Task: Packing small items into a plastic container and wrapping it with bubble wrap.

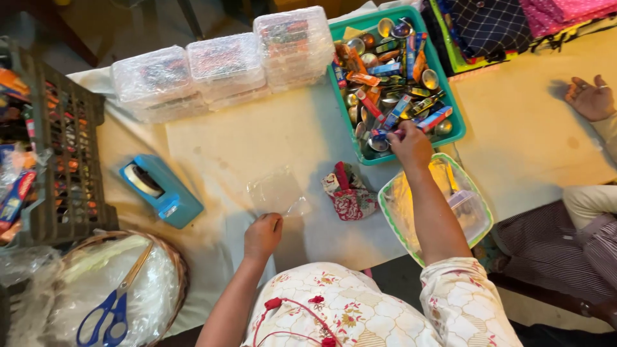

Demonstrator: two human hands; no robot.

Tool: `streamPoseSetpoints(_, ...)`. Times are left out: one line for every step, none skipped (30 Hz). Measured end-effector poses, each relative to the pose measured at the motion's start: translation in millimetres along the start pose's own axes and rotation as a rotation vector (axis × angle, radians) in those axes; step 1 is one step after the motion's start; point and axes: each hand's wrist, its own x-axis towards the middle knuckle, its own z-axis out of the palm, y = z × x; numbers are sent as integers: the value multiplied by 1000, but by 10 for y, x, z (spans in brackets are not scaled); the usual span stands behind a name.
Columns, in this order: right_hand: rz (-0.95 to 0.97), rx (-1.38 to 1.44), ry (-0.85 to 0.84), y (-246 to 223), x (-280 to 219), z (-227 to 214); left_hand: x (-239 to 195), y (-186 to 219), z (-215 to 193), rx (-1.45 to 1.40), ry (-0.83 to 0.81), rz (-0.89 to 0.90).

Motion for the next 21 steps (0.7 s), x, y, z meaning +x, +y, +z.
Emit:
streamPoseSetpoints(56, -16, 25, -94, -50, -87, 1, -6, 5, 5, 1, 3)
streamPoseSetpoints(51, -9, 22, 46, -81, 24, -11, -9, 9, 10, 7, -2)
streamPoseSetpoints(35, -66, 80, 183, -113, 135, -24, -14, 10, -10, 1, -7)
streamPoseSetpoints(19, -122, 141, 318, -138, 245, -26, -19, 13, -31, -3, -10)
streamPoseSetpoints(13, -114, 141, 210, -197, 170, -38, -20, -1, -26, 4, -12)
streamPoseSetpoints(-37, -44, 161, 116, -249, 82, -44, -10, -3, -33, -6, -19)
streamPoseSetpoints(-87, 27, 180, 24, -302, -8, -51, 1, -4, -40, -17, -25)
streamPoseSetpoints(-91, 32, 180, -56, -276, -51, -52, 2, 0, -38, -12, -27)
streamPoseSetpoints(-126, -39, 179, -136, -253, -97, -55, 5, 4, -22, -1, -23)
streamPoseSetpoints(-161, -109, 180, -219, -224, -147, -45, 7, 2, -6, 10, -16)
streamPoseSetpoints(-163, -104, 184, -253, -230, -150, -57, 26, -21, -3, 15, -16)
streamPoseSetpoints(-123, -141, 140, -295, -205, -156, -37, 49, -47, -11, -12, -49)
streamPoseSetpoints(-82, -178, 97, -339, -180, -162, -18, 72, -73, -19, -39, -82)
streamPoseSetpoints(-88, -172, 101, -199, -145, -43, -13, 71, -72, -16, -30, -82)
streamPoseSetpoints(-67, -148, 111, -65, -108, 83, -8, 64, -71, -25, -39, -89)
streamPoseSetpoints(-49, -125, 118, 62, -72, 212, -18, 58, -71, -35, -47, -99)
streamPoseSetpoints(-58, -119, 119, 101, -64, 223, -10, 52, -84, -34, -37, -103)
streamPoseSetpoints(-27, -103, 144, 148, -58, 233, -14, 49, -85, -36, -54, -107)
streamPoseSetpoints(5, -87, 169, 192, -49, 253, -15, 39, -84, -38, -71, -111)
streamPoseSetpoints(-6, -88, 164, 127, -116, 177, -7, -44, -9, -43, -66, -120)
streamPoseSetpoints(2, 69, 235, 64, -179, 112, 7, -133, 73, -62, -35, -77)
